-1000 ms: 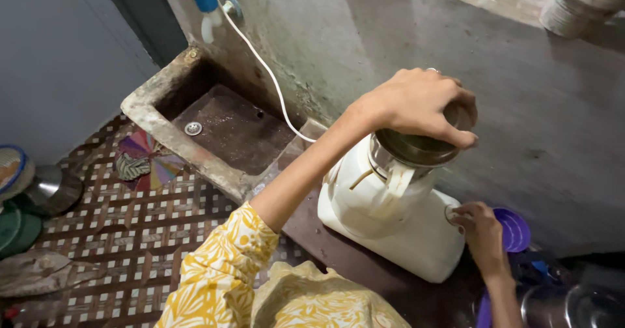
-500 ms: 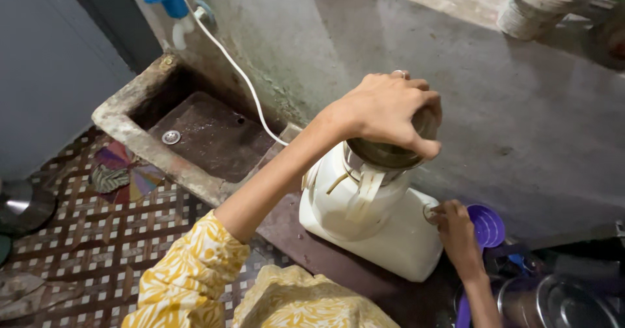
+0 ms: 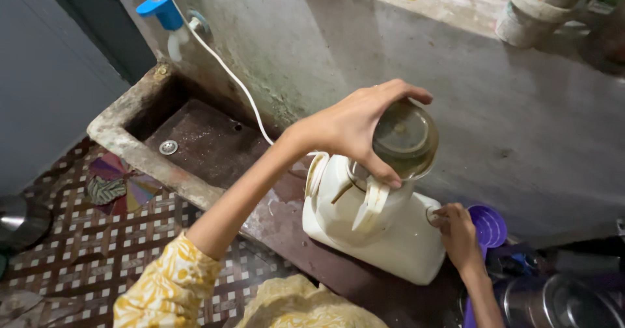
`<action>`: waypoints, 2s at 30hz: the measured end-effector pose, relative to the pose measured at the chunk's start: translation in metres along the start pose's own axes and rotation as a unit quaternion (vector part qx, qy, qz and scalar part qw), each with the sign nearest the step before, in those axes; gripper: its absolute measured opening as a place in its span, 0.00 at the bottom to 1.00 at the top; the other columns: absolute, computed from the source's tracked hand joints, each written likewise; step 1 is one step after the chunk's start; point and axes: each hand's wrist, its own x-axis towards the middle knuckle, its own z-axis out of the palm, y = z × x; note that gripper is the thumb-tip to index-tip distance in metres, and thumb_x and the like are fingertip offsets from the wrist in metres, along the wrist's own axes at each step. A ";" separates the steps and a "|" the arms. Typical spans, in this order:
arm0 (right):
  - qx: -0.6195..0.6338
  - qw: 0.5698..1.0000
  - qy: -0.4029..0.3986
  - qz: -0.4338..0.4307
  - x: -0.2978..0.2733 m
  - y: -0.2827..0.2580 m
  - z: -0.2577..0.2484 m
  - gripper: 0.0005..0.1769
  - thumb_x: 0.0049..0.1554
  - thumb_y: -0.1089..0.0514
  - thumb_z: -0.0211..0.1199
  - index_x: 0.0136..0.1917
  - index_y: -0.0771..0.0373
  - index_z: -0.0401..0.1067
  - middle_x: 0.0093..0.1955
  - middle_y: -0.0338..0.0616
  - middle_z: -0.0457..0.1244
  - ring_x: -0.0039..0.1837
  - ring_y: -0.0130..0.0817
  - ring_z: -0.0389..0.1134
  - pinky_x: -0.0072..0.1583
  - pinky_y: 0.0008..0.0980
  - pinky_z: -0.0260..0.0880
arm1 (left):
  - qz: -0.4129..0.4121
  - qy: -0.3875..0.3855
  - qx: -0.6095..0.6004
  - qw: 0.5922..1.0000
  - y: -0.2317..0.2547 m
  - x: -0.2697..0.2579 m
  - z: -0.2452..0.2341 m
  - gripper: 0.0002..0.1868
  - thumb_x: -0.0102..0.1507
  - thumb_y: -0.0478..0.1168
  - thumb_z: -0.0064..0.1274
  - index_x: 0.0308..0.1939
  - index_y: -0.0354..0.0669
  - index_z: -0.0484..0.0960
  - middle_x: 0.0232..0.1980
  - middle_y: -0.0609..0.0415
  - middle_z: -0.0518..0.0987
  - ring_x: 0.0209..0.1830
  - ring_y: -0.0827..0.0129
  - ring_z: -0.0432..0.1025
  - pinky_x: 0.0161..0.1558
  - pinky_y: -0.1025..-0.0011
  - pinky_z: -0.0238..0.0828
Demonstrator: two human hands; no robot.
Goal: The person pours water from a purple measuring cup into a mixer grinder jar containing green ingredients, places the jar on the base, holds the lid while running the grinder, then opens the lid to reveal the blended green paste. They unplug the appliance and wipe the base with a cloth.
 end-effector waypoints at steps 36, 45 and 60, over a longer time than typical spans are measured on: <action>-0.135 0.986 0.093 0.002 0.032 -0.080 -0.007 0.18 0.52 0.65 0.62 0.57 0.64 0.68 0.54 0.53 0.65 0.60 0.53 0.67 0.57 0.47 0.65 | -0.100 0.091 -0.134 0.982 -0.003 -0.017 0.008 0.59 0.42 0.56 0.77 0.70 0.38 0.64 0.66 0.43 0.79 0.68 0.56 0.76 0.71 0.63 0.72; 0.007 0.959 0.153 -0.238 0.097 -0.262 -0.077 0.21 0.72 0.47 0.47 0.65 0.59 0.75 0.70 0.47 0.66 0.73 0.43 0.67 0.73 0.42 0.65 | -0.099 0.098 -0.134 0.981 -0.004 -0.017 0.010 0.58 0.42 0.56 0.77 0.70 0.39 0.65 0.64 0.44 0.79 0.65 0.55 0.78 0.68 0.63 0.75; 0.053 0.941 0.234 -0.237 0.111 -0.261 -0.038 0.33 0.76 0.43 0.33 0.57 0.61 0.78 0.66 0.51 0.65 0.67 0.45 0.66 0.70 0.41 0.68 | -0.108 0.116 -0.168 0.973 -0.006 -0.022 0.011 0.57 0.42 0.56 0.75 0.69 0.37 0.67 0.62 0.43 0.80 0.63 0.55 0.79 0.66 0.64 0.77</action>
